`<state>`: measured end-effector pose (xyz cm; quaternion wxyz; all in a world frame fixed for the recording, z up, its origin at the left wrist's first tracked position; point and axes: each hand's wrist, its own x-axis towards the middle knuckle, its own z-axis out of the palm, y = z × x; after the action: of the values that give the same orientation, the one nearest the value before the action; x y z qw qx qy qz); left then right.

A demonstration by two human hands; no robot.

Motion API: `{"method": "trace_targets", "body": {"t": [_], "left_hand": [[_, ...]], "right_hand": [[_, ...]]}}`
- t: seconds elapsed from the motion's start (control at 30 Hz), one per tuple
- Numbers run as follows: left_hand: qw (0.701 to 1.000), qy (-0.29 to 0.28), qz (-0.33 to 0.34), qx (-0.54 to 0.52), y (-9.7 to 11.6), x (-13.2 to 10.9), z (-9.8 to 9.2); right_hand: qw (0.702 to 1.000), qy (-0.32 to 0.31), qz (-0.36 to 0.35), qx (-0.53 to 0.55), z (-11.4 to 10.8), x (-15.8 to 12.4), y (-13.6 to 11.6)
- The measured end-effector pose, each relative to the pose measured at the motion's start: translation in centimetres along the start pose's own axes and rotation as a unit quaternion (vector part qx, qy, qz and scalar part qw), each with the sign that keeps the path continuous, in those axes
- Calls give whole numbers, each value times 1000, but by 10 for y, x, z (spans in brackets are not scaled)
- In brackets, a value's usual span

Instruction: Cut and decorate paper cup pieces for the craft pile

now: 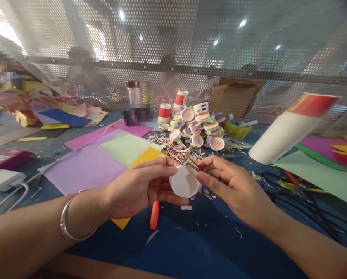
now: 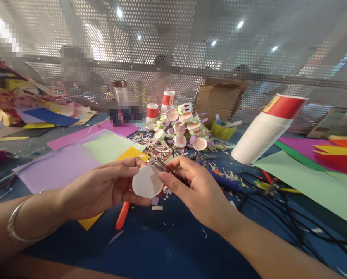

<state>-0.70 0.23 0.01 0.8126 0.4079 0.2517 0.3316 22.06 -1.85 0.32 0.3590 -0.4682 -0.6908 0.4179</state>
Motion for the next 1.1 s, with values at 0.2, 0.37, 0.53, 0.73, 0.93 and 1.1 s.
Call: {"method": "trace_targets", "body": {"t": [0.2,0.37,0.53,0.73,0.93,1.1], "left_hand": [[999,-40,-4,-12,1,2,-2],[999,-33,2,-10,1,3,-1],[999,0,41,34,2,1,0],[990,1,78,120,1,-1,-2],[980,-14,101,169,0,-1,-1],[978,-21,99,182,2,-3,4]], "right_hand": [[1000,-2,-1,14,2,1,3],[1000,11,-14,5,0,-1,0],[997,20,-51,-54,-1,-7,-2],[984,34,-84,-151,1,-8,0],[975,46,-101,-192,0,-9,1],[976,29,-90,-194,0,-9,2]]}}
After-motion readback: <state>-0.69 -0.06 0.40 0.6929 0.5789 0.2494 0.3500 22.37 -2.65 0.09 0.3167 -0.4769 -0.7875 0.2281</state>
